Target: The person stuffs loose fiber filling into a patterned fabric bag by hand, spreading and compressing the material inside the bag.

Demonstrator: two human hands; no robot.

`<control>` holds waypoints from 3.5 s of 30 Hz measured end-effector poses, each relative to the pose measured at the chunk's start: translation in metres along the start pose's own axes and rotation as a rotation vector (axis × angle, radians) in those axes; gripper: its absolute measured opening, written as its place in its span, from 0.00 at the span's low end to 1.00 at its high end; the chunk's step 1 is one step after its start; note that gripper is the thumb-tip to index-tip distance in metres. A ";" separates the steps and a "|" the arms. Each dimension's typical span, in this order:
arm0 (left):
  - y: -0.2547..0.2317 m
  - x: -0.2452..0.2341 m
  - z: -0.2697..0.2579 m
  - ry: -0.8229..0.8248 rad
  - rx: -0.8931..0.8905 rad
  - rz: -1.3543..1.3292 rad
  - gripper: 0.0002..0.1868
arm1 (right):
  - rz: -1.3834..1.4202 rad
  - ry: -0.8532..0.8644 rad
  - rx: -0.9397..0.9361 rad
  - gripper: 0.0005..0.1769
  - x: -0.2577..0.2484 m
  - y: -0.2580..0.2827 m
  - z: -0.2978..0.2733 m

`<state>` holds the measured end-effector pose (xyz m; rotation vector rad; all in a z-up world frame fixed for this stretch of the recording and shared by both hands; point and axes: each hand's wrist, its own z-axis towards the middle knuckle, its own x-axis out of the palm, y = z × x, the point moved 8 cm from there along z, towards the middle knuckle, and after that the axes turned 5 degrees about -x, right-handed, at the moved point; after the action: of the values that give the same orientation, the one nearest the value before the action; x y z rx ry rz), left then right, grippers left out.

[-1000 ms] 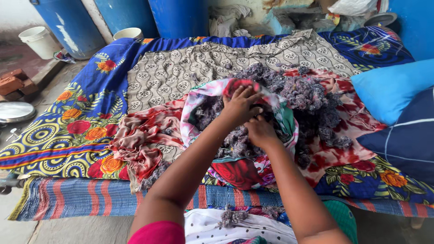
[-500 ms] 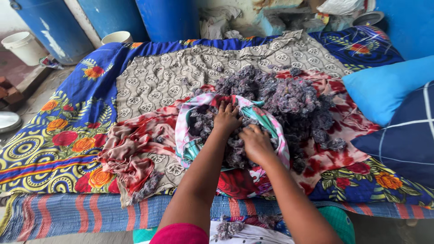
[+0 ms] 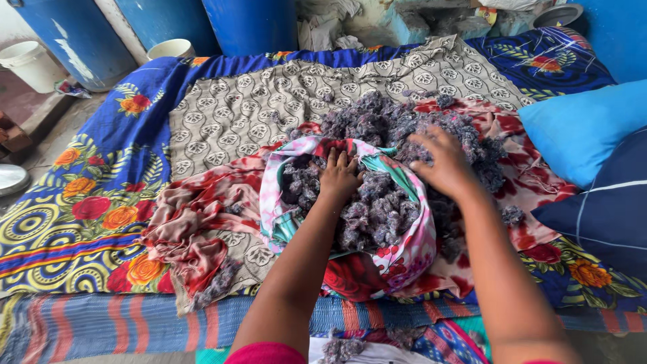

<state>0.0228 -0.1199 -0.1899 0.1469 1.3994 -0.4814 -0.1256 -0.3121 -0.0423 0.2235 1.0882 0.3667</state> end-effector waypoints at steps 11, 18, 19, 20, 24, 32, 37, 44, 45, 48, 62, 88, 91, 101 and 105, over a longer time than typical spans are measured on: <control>-0.017 0.047 0.022 -0.121 0.092 0.116 0.31 | 0.185 0.366 0.490 0.70 0.124 -0.212 0.046; -0.009 0.071 0.027 -0.125 0.122 0.041 0.32 | -0.044 0.290 0.545 0.45 0.193 -0.181 0.013; -0.009 0.074 0.026 -0.157 0.138 0.033 0.32 | -0.055 0.255 0.558 0.44 0.184 -0.175 0.012; -0.009 0.077 0.025 -0.189 0.154 0.026 0.32 | -0.066 0.221 0.571 0.43 0.177 -0.172 0.010; -0.011 0.070 0.019 -0.171 0.146 0.057 0.32 | -0.143 -0.024 0.417 0.29 0.165 -0.175 0.009; -0.014 0.053 0.019 -0.119 0.092 0.027 0.32 | -0.104 -0.396 0.238 0.31 0.112 -0.213 0.003; -0.016 0.064 0.026 -0.180 0.123 0.077 0.32 | 0.320 -0.629 0.295 0.34 0.032 -0.190 -0.003; -0.023 0.046 0.019 -0.213 0.139 0.129 0.30 | 0.465 -0.609 0.320 0.35 -0.028 -0.166 -0.017; -0.022 0.043 0.016 -0.204 0.123 0.104 0.29 | 0.644 -0.555 0.442 0.33 -0.018 -0.177 -0.022; -0.026 0.029 0.015 -0.216 0.107 0.051 0.29 | 0.607 -0.645 0.454 0.36 -0.029 -0.180 -0.038; -0.009 -0.062 -0.007 -0.261 0.014 -0.690 0.17 | 0.618 -0.776 -0.012 0.34 -0.055 -0.018 -0.036; 0.029 -0.102 -0.108 -0.276 -0.224 -1.973 0.22 | 0.898 -0.483 0.095 0.19 -0.026 -0.005 -0.062; 0.033 -0.102 -0.112 -0.260 -0.209 -2.024 0.21 | 0.952 -0.483 0.076 0.18 -0.026 -0.007 -0.062; -0.003 -0.129 -0.134 -0.113 -0.121 -1.859 0.17 | 0.272 -0.490 -0.178 0.29 -0.034 0.050 -0.061; -0.011 -0.145 -0.146 -0.336 0.027 -1.280 0.24 | 0.146 -0.451 -0.240 0.28 -0.023 0.073 -0.060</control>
<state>-0.1276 -0.0404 -0.0739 -0.8306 1.0052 -1.4892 -0.2018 -0.2540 -0.0247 0.1612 0.5791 0.5443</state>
